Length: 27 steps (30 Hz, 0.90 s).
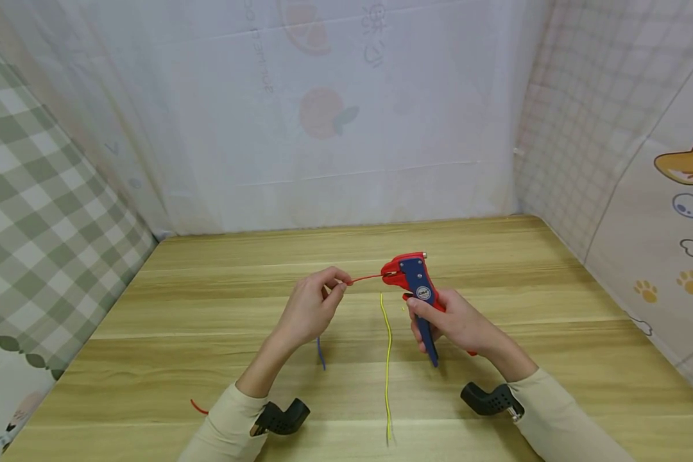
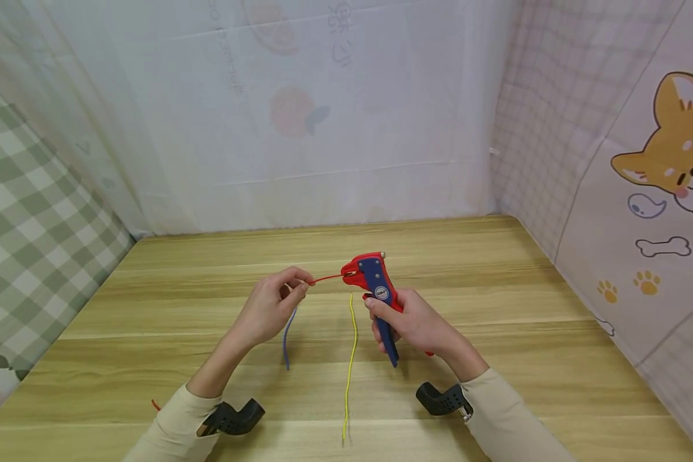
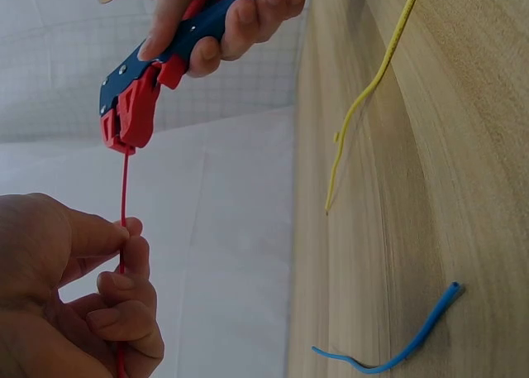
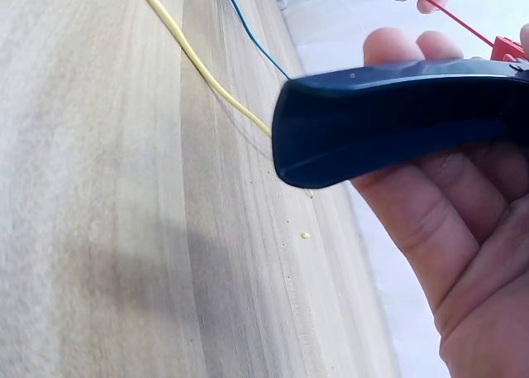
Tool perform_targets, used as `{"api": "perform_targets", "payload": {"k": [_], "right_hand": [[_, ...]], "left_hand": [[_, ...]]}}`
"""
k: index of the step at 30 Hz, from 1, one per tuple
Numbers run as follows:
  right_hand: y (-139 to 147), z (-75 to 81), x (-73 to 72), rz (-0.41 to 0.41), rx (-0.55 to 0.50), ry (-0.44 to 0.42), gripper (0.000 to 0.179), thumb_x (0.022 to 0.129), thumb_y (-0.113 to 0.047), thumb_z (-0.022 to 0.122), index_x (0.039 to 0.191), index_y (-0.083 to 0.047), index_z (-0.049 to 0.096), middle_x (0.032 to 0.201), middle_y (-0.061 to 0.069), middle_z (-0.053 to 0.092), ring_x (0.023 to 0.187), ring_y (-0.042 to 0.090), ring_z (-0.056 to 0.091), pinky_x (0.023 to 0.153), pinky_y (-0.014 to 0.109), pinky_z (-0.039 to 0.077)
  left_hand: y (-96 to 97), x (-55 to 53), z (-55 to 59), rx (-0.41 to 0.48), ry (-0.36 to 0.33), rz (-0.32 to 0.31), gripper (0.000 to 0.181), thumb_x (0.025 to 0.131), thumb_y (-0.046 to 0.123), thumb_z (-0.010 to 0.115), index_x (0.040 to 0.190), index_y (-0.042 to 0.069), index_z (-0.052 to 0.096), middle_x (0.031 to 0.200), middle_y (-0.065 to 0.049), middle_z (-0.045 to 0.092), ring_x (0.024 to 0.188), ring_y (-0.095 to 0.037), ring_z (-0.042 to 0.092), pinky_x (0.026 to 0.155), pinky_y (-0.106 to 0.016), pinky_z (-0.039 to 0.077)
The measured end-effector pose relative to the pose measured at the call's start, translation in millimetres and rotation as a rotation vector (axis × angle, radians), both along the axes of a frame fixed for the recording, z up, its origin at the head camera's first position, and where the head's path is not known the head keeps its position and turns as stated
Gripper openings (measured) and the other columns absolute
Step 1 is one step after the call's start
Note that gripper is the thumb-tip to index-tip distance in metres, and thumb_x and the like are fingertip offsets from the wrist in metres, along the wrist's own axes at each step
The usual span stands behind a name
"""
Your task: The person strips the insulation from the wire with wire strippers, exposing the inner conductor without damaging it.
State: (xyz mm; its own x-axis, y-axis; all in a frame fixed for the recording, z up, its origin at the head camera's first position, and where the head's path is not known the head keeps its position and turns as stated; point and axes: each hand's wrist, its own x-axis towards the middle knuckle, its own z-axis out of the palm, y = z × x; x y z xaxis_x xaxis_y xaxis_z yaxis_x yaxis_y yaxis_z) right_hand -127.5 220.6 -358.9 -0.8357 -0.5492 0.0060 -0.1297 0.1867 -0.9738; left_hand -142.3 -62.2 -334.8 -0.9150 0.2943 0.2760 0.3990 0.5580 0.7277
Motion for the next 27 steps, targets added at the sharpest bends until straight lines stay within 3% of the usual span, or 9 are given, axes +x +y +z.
{"api": "perform_targets", "payload": {"k": [15, 27], "right_hand": [[-1.3, 0.4, 1.5, -0.009, 0.004, 0.010, 0.045, 0.113, -0.025, 0.049, 0.106, 0.020, 0.049, 0.077, 0.021, 0.065, 0.061, 0.021, 0.069, 0.061, 0.043, 0.064], [-3.7, -2.0, 3.9, -0.030, -0.032, 0.046, 0.043, 0.114, -0.024, 0.048, 0.097, 0.016, 0.049, 0.070, 0.019, 0.064, 0.054, 0.022, 0.067, 0.054, 0.044, 0.061]], "left_hand": [[0.8, 1.2, 0.4, 0.000, 0.003, -0.004, 0.017, 0.104, 0.008, 0.059, 0.108, 0.013, 0.075, 0.090, -0.007, 0.072, 0.055, -0.012, 0.050, 0.055, -0.027, 0.043], [-0.5, 2.9, 4.0, -0.005, -0.025, -0.009, 0.016, 0.105, 0.012, 0.060, 0.112, 0.012, 0.075, 0.094, -0.005, 0.073, 0.057, -0.012, 0.051, 0.056, -0.027, 0.044]]}}
